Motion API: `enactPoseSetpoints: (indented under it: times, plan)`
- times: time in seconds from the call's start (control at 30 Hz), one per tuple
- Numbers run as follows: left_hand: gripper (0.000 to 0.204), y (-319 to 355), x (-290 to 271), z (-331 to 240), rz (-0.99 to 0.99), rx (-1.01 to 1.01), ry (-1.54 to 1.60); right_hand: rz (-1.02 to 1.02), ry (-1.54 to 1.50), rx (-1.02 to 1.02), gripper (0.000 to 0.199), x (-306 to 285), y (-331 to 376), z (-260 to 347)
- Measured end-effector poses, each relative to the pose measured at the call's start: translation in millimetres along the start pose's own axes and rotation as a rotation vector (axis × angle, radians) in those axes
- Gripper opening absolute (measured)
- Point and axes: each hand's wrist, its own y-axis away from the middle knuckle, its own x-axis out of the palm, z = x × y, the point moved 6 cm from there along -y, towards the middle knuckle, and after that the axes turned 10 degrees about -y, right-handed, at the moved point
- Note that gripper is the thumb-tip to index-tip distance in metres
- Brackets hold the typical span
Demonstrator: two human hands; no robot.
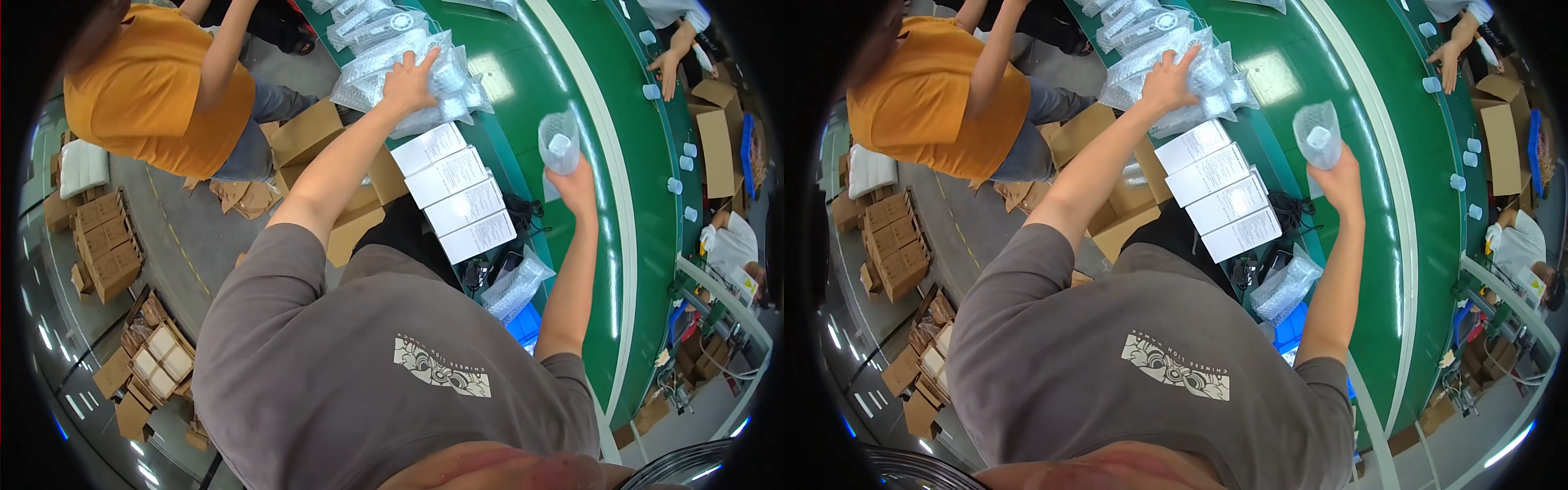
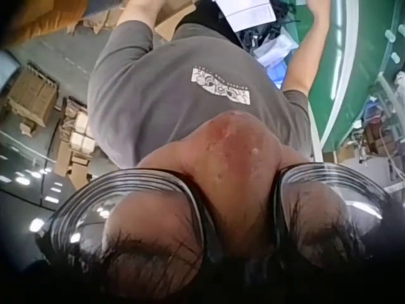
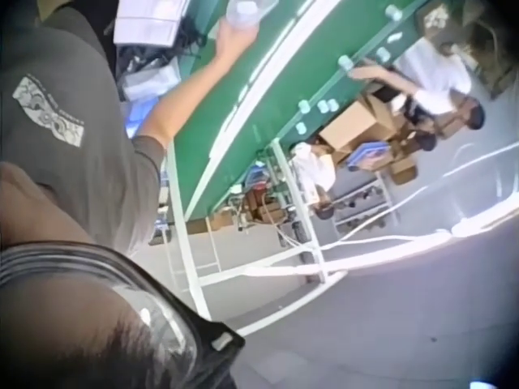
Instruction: Packaging small electronic components into individual white boxes along with instruction manuals on an industrial assembly line.
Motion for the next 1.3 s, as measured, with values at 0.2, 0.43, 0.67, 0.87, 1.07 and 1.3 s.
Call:
enactPoseSetpoints:
  times: [0.2, 0.43, 0.67, 0.87, 1.07, 1.3]
  plan:
    - [0.109, 47, -35, 5, -0.356, -0.026, 0.175, -0.138, -0.153, 0.130, 0.041, -32, 82, -23]
    - [0.093, 192, -70, 25, -0.595, -0.145, 0.516, 0.090, -0.745, 0.262, 0.063, -1, 179, -10]
    - [0.077, 370, 107, 116, -0.455, -0.655, 0.879, 1.049, -0.625, 0.086, 0.074, 197, 261, 48]
    - [0.076, 444, 182, 162, -0.177, -0.783, 0.811, 1.079, -0.301, 0.359, 0.057, 297, 286, 12]
    - [0.094, 412, 247, 229, 0.263, -0.616, 0.371, 0.853, -0.100, 0.284, 0.058, 356, 275, -73]
    - [0.099, 339, 453, 292, 0.506, -0.193, 0.070, 0.427, -0.019, 0.527, 0.057, 375, 308, -166]
